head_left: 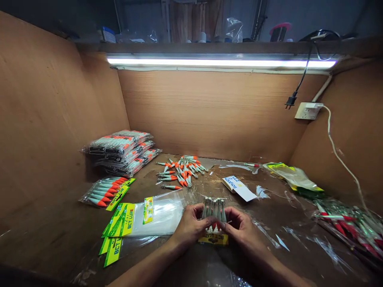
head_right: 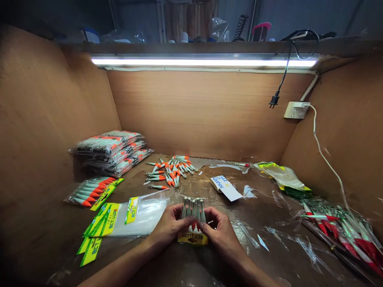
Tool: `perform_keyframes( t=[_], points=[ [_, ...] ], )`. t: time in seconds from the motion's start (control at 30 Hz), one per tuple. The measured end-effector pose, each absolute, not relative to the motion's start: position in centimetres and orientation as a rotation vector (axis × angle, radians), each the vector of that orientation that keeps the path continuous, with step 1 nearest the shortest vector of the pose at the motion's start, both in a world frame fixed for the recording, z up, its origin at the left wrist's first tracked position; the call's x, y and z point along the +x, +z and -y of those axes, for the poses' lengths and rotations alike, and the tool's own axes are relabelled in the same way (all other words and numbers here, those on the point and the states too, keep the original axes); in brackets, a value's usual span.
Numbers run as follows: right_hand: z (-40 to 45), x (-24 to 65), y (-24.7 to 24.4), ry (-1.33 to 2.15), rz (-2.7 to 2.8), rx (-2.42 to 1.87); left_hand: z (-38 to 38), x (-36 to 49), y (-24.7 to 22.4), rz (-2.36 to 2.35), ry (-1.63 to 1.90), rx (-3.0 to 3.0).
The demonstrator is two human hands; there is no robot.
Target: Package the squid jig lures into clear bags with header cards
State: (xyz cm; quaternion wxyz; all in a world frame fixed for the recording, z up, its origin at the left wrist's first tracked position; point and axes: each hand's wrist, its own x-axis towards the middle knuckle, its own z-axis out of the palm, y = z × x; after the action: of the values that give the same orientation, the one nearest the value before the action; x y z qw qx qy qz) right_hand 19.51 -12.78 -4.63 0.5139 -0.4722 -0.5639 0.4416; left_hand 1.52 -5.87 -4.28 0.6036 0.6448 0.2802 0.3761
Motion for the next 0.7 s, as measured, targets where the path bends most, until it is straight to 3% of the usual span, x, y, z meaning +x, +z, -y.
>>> perform_keyframes(
  t=[0.3, 0.5, 0.6, 0.7],
  points=[
    [13.2, 19.7, -3.7, 0.869, 1.399, -1.179, 6.4, 1.7, -3.9, -0.615, 0.831, 1.497],
    [12.7, 19.7, -4.5, 1.081, 1.243, -1.189, 5.9, 1.8, -4.5, -0.676, 0.735, 1.406],
    [12.4, 20.6, -5.7, 1.169, 1.106, -1.188, 4.5, 0.2, -3.8, -0.697, 0.883, 1.112],
    [12.2, 21.9, -7.1, 1.157, 1.05, -1.206, 1.5, -4.0, -2.2, -0.695, 1.247, 0.742]
  ],
)
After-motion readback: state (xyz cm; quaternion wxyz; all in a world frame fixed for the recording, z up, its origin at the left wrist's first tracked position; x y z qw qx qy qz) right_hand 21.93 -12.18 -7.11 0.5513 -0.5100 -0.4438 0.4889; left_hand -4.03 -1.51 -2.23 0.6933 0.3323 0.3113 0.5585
